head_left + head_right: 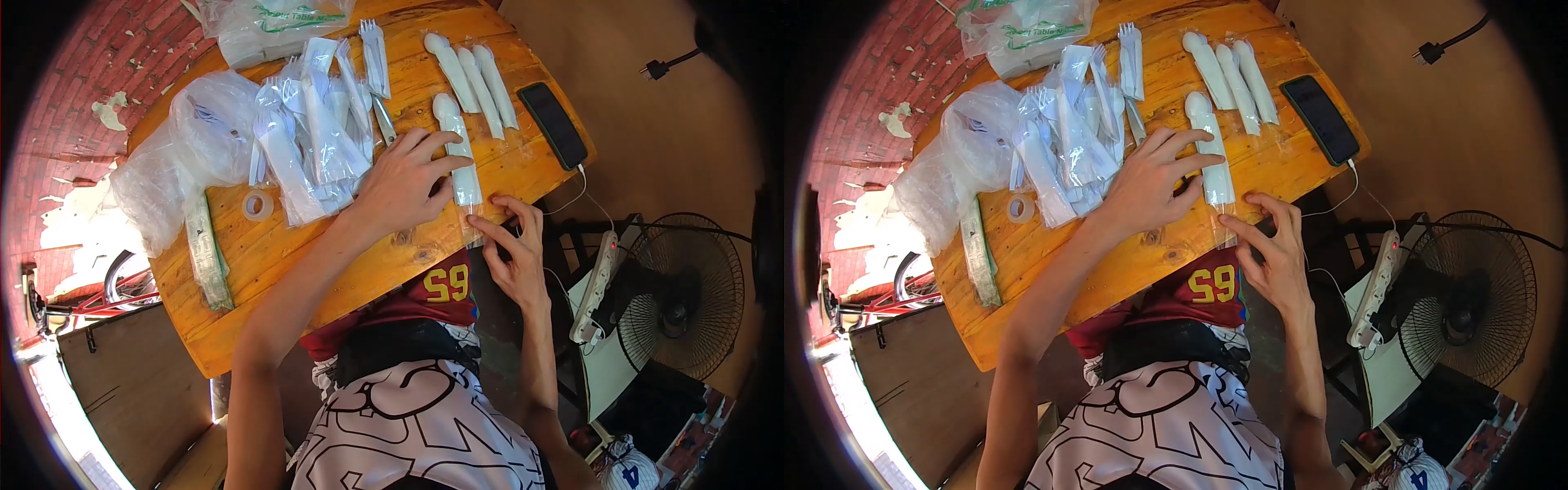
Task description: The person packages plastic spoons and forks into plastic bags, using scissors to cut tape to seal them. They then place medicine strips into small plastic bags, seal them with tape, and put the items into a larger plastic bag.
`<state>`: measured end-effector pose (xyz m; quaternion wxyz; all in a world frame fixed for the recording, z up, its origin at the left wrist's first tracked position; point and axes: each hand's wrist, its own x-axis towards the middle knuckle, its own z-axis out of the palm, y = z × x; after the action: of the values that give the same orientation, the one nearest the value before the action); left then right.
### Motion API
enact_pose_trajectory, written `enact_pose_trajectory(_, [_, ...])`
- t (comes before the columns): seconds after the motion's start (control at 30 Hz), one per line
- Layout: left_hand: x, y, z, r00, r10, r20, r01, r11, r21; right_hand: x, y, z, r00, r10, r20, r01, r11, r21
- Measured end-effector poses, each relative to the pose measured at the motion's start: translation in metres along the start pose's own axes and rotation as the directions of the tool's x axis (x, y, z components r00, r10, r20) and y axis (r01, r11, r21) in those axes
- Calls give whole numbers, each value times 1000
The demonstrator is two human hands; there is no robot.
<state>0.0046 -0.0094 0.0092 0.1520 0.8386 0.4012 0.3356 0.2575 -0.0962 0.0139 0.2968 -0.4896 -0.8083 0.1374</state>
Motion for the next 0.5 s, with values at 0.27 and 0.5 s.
enact_pose_trajectory(0.27, [-2, -1, 0, 1000, 9, 19, -10, 999, 46, 16, 2, -2, 997, -54, -53, 60, 991, 120])
enact_pose_trajectory(0.5, [-2, 0, -2, 998, 65, 1, -65, 997, 34, 46, -6, 6, 974, 217, -59, -194, 943, 269])
